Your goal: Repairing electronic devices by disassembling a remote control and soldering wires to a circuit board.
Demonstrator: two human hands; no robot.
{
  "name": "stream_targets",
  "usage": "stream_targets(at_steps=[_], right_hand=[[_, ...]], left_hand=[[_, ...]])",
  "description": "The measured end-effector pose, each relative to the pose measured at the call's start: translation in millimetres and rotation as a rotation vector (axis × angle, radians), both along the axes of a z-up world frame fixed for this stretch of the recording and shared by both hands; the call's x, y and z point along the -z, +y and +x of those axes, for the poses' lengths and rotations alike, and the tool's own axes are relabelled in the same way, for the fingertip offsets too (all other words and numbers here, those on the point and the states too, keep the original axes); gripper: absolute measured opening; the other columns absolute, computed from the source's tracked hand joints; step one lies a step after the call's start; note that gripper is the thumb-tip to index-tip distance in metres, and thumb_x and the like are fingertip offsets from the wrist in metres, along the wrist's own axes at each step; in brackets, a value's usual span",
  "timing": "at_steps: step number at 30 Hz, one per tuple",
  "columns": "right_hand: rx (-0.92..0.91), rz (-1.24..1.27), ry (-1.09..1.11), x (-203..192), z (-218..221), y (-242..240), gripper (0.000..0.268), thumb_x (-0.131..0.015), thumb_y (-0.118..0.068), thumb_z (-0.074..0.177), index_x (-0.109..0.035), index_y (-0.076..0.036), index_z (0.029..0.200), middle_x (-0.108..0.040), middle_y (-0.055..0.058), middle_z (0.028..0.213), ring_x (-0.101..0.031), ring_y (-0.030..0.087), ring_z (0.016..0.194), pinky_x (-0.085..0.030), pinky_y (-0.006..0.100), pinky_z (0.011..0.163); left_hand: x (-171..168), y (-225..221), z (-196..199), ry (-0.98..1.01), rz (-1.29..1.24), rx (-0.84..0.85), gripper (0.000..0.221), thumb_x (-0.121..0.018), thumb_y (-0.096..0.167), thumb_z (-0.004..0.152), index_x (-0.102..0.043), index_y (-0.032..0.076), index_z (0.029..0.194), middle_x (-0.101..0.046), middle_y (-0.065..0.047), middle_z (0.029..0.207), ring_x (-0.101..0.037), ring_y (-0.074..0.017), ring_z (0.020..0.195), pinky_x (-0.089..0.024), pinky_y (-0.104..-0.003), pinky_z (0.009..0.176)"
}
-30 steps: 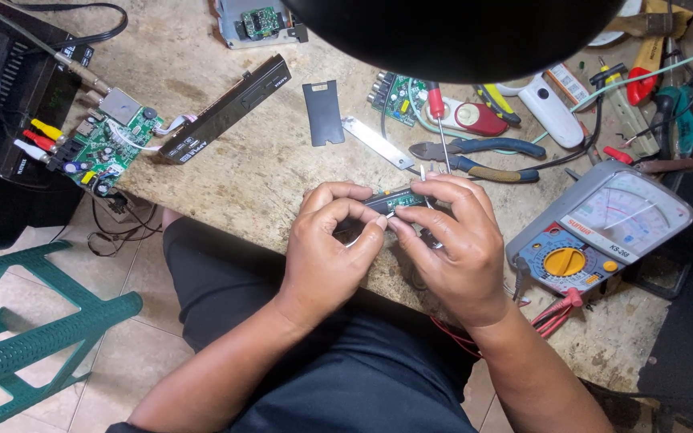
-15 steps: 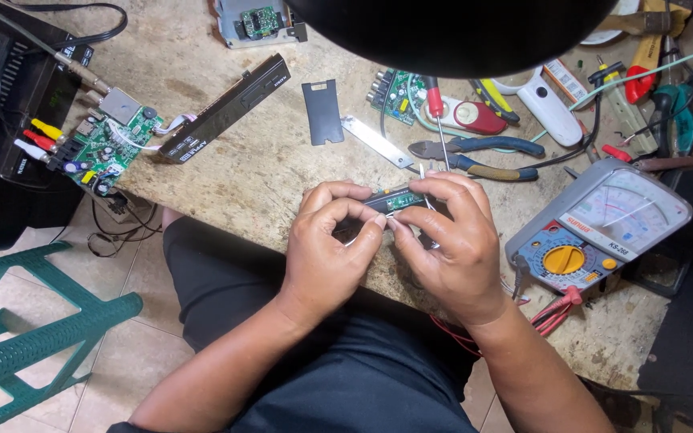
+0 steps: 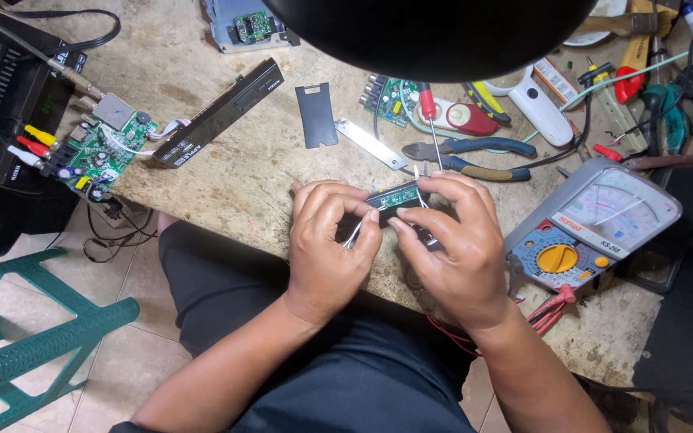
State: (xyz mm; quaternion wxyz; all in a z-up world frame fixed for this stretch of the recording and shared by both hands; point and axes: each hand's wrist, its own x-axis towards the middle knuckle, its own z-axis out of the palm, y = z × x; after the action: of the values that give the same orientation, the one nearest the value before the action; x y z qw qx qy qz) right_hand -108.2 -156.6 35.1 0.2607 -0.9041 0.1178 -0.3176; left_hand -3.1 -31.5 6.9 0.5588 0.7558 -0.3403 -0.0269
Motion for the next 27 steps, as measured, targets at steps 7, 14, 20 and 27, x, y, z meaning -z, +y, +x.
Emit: stream_targets(at_steps=[7,14,20,27], right_hand=[[0.307,0.125,-0.188,-1,-58,-24,0.012,-0.080,-0.008,0.091,-0.074,0.001,0.097,-0.072,0.017,0.099,-0.074,0.034,0.095,-0.058,0.042,0.088],[0.710,1.194,-0.809,-6,-128,-72,0.027,-0.064,-0.022,0.091,-0.064,-0.014,0.117,-0.063,0.005,0.088,-0.062,0.020,0.084,-0.050,0.033,0.074],[0.847,1.396,-0.937,24,-175,-64,0.012,-0.071,-0.026,0.090,-0.069,-0.021,0.100,-0.063,-0.001,0.082,-0.057,0.014,0.078,-0.044,0.028,0.071],[1.143,1.005,-0.784,54,-197,-85,0.014,-0.068,-0.030,0.100,-0.061,-0.021,0.108,-0.076,0.006,0.104,-0.077,0.017,0.088,-0.067,0.030,0.078]], left_hand=[[5,0,8,-0.066,-0.022,0.091,0.007,-0.076,0.008,0.084,-0.070,0.011,0.081,-0.071,-0.006,0.093,-0.066,-0.0329,0.102,-0.045,-0.048,0.104],[-5,0,6,-0.103,0.063,0.096,0.007,-0.071,0.006,0.091,-0.067,0.009,0.086,-0.070,-0.008,0.099,-0.060,-0.0294,0.109,-0.047,-0.040,0.102],[-6,-2,10,-0.110,0.050,0.072,0.009,-0.073,0.008,0.088,-0.066,0.010,0.083,-0.071,-0.006,0.097,-0.060,-0.0274,0.105,-0.046,-0.040,0.097],[-1,-2,9,-0.027,-0.009,0.038,0.018,-0.077,0.009,0.081,-0.062,0.014,0.073,-0.068,0.000,0.093,-0.063,-0.0204,0.098,-0.032,-0.048,0.111]])
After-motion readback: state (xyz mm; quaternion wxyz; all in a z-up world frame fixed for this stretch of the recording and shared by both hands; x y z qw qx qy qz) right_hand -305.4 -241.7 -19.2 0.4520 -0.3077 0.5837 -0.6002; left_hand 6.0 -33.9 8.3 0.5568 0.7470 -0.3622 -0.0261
